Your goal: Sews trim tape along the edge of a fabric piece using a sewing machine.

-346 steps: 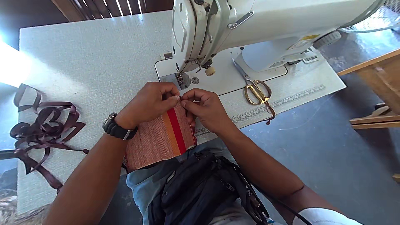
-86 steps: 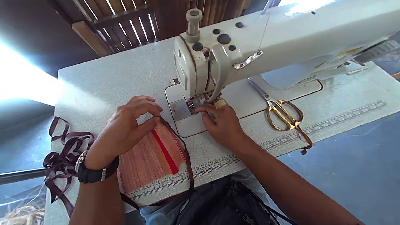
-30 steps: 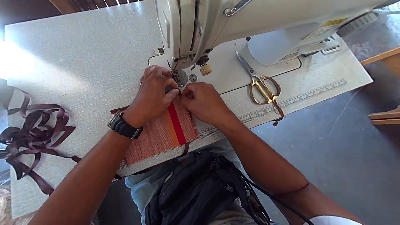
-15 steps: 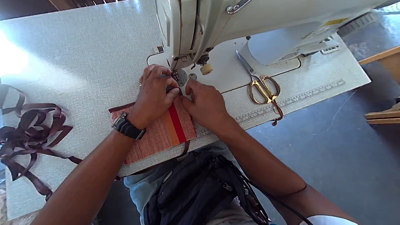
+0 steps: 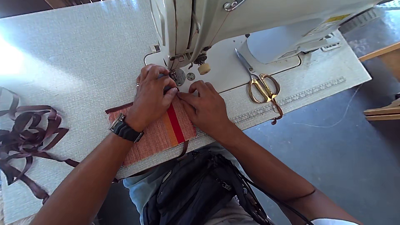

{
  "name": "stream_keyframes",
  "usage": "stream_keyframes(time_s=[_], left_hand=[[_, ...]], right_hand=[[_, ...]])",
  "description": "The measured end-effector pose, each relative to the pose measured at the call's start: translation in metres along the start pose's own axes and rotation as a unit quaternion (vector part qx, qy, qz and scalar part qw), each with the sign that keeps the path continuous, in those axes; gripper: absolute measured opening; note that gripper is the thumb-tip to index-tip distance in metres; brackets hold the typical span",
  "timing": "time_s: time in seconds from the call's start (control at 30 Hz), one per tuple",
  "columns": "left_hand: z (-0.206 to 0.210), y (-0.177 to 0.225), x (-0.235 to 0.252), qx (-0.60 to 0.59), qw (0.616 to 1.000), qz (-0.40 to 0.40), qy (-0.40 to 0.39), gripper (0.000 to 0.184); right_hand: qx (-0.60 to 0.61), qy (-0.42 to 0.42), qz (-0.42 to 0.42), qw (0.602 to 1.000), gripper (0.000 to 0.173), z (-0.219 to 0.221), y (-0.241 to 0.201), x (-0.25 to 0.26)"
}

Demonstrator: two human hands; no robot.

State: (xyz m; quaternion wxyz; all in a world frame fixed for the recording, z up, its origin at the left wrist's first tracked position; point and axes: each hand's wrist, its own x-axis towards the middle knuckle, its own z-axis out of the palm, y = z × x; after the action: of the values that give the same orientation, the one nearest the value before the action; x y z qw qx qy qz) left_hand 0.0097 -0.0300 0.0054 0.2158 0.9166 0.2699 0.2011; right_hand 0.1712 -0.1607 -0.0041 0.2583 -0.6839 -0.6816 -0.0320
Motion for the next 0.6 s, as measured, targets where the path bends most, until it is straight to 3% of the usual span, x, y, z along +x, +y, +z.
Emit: stream_keyframes(time_s=[0.6], left_hand=[[-0.019, 0.014, -0.012, 0.057, 0.998, 0.004, -0.010, 0.030]], right_hand=[[-0.029, -0.007, -0.013, 0.999, 0.033, 0.005, -0.004, -0.002]])
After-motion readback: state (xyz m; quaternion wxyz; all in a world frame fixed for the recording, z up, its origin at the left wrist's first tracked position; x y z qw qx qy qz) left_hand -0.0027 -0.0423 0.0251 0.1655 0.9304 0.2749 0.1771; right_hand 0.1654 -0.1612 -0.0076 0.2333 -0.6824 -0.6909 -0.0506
